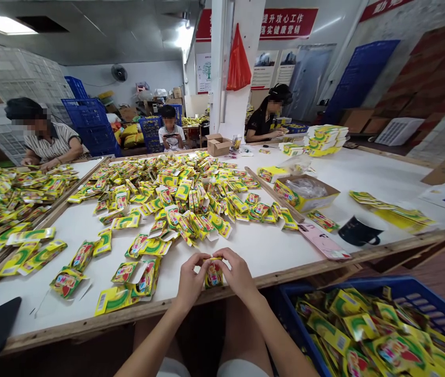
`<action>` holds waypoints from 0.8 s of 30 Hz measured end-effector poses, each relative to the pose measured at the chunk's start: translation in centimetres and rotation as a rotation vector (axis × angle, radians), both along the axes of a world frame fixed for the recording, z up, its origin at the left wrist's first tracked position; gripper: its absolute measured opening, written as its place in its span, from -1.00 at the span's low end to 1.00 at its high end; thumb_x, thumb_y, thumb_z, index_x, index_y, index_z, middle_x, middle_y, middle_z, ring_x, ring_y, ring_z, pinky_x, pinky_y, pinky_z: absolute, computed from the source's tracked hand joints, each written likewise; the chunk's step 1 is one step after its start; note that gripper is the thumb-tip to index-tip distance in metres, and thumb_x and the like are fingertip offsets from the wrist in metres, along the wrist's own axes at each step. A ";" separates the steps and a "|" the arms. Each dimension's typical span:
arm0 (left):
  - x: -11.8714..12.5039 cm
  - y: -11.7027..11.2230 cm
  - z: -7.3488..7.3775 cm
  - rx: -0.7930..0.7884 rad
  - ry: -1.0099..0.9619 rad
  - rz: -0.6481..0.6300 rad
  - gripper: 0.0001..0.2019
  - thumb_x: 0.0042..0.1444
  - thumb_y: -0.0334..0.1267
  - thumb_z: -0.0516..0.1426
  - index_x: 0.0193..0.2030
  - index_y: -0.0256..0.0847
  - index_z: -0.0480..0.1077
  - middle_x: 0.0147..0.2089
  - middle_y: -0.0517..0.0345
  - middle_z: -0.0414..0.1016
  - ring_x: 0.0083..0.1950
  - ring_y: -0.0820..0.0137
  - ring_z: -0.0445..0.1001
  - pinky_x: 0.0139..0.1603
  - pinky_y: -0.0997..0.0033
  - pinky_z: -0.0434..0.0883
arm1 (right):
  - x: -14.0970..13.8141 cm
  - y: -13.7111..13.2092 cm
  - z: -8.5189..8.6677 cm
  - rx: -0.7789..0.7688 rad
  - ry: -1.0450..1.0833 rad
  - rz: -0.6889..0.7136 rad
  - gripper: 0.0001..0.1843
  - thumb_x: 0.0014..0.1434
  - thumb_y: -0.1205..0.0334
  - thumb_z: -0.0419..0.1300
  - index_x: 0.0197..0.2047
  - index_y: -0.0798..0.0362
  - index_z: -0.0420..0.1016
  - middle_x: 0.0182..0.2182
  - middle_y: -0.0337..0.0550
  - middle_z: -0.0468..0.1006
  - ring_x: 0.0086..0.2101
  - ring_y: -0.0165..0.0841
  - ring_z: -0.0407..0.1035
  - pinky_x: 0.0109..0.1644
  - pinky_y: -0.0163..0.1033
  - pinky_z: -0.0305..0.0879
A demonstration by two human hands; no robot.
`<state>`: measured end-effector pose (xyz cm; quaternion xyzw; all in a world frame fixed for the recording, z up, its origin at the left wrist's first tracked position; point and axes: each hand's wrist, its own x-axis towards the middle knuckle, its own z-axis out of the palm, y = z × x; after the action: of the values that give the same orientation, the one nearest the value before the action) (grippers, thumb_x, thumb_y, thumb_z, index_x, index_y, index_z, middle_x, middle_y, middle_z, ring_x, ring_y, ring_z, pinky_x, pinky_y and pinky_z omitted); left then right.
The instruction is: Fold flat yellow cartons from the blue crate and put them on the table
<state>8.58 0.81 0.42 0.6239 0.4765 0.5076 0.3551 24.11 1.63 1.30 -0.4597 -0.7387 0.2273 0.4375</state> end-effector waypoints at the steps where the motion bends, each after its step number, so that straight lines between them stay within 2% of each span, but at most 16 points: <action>1: 0.0 0.1 0.2 0.008 0.017 0.002 -0.82 0.16 -0.20 0.11 -0.25 -0.23 0.48 -0.32 0.11 0.56 -0.30 0.37 0.49 -0.22 0.42 0.40 | 0.1 0.2 0.3 0.008 -0.039 0.000 -0.86 0.23 0.25 0.08 -0.26 0.00 0.46 -0.30 -0.15 0.54 -0.23 -0.27 0.41 -0.14 -0.20 0.30; 6: 0.2 0.5 0.9 0.012 0.043 -0.005 -0.78 0.18 -0.17 0.09 -0.34 -0.25 0.47 -0.38 0.13 0.54 -0.35 0.39 0.46 -0.25 0.44 0.39 | 0.6 0.9 1.3 0.007 -0.167 0.007 -0.87 0.21 0.27 0.11 -0.33 0.01 0.47 -0.37 -0.20 0.55 -0.32 -0.30 0.40 -0.18 -0.22 0.24; 13: 0.1 1.1 1.1 -0.018 0.046 0.001 -0.77 0.16 -0.16 0.11 -0.39 -0.25 0.48 -0.42 0.14 0.52 -0.38 0.40 0.45 -0.31 0.46 0.38 | 0.6 1.4 1.8 -0.026 -0.156 0.021 -0.84 0.21 0.24 0.10 -0.38 0.01 0.47 -0.42 -0.24 0.54 -0.35 -0.32 0.41 -0.19 -0.24 0.23; 18: -0.2 0.4 -0.2 0.037 -0.018 0.010 -0.83 0.15 -0.22 0.13 -0.18 -0.21 0.49 -0.24 0.08 0.55 -0.24 0.36 0.49 -0.19 0.41 0.41 | 0.7 1.1 0.8 -0.072 -0.018 0.044 -0.85 0.23 0.24 0.08 -0.29 0.01 0.47 -0.35 -0.21 0.54 -0.30 -0.32 0.42 -0.18 -0.25 0.28; 21: -0.5 -0.3 -1.2 0.076 -0.046 0.002 -0.85 0.16 -0.25 0.13 -0.19 -0.19 0.50 -0.20 0.06 0.53 -0.16 0.33 0.48 -0.16 0.39 0.41 | 0.5 0.4 -0.3 -0.091 0.095 0.079 -0.83 0.23 0.21 0.08 -0.26 0.01 0.49 -0.32 -0.18 0.54 -0.26 -0.31 0.43 -0.16 -0.24 0.32; 24: -0.8 -0.8 -1.6 0.108 -0.012 -0.048 -0.84 0.17 -0.27 0.13 -0.16 -0.15 0.50 -0.18 0.06 0.51 -0.12 0.31 0.48 -0.18 0.38 0.42 | -0.4 -0.2 -1.3 -0.110 0.214 0.087 -0.83 0.20 0.23 0.10 -0.22 0.02 0.50 -0.28 -0.16 0.56 -0.24 -0.30 0.44 -0.13 -0.21 0.36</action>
<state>7.81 0.03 -1.14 0.6503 0.4310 0.5277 0.3359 23.68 1.43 0.00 -0.4234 -0.6936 0.3339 0.4776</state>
